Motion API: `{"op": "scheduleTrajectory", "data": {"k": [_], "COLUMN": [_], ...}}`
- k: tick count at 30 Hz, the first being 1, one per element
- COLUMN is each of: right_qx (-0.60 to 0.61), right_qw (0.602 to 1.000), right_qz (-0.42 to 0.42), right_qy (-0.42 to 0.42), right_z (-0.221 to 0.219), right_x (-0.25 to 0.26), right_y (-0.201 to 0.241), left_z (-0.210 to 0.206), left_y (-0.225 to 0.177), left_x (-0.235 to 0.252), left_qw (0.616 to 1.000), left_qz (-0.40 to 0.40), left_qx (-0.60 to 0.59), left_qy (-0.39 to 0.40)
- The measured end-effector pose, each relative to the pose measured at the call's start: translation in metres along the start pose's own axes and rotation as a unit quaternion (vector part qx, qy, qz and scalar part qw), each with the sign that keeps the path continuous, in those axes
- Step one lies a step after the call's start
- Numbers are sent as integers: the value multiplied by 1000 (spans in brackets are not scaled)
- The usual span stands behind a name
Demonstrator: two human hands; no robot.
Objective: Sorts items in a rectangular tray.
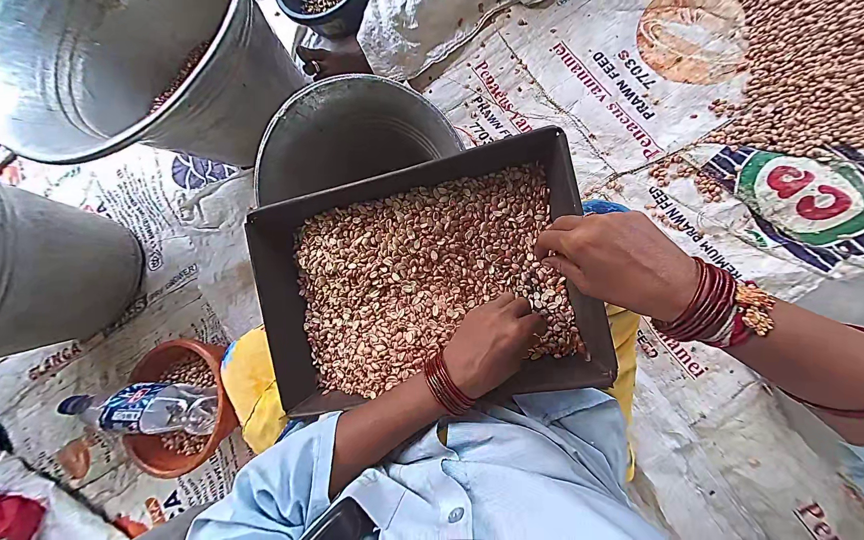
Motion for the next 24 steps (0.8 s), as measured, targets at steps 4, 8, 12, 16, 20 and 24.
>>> {"op": "scheduleTrajectory", "data": {"k": [4, 8, 12, 16, 20, 24], "right_qx": [-6, -6, -3, -16, -22, -23], "right_qw": [1000, 1000, 1000, 1000, 1000, 1000], "right_qz": [-2, -3, -3, 5, 10, 1], "right_qy": [10, 1, -9, -14, -5, 8], "right_z": [-2, 2, 7, -1, -7, -6], "right_x": [1, 0, 0, 0, 0, -2], "right_y": [-1, 1, -1, 1, 4, 7], "left_z": [-11, 8, 87, 142, 82, 36], "left_y": [-7, -1, 31, 46, 35, 37], "left_x": [6, 12, 15, 6, 16, 27], "left_qw": [999, 999, 979, 911, 969, 982], "left_qz": [-13, 13, 100, 192, 98, 37], "left_qx": [-19, -37, 44, 167, 100, 120], "left_qy": [32, 26, -171, -324, -202, -138]}}
Point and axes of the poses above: each hand's wrist, its own x-axis towards the middle knuckle, its own z-axis out of the back of the hand, y = z × x, the point moved 2 cm from there along x, towards the middle knuckle, and after that the axes turned 10 degrees about z, right-handed, at the moved point
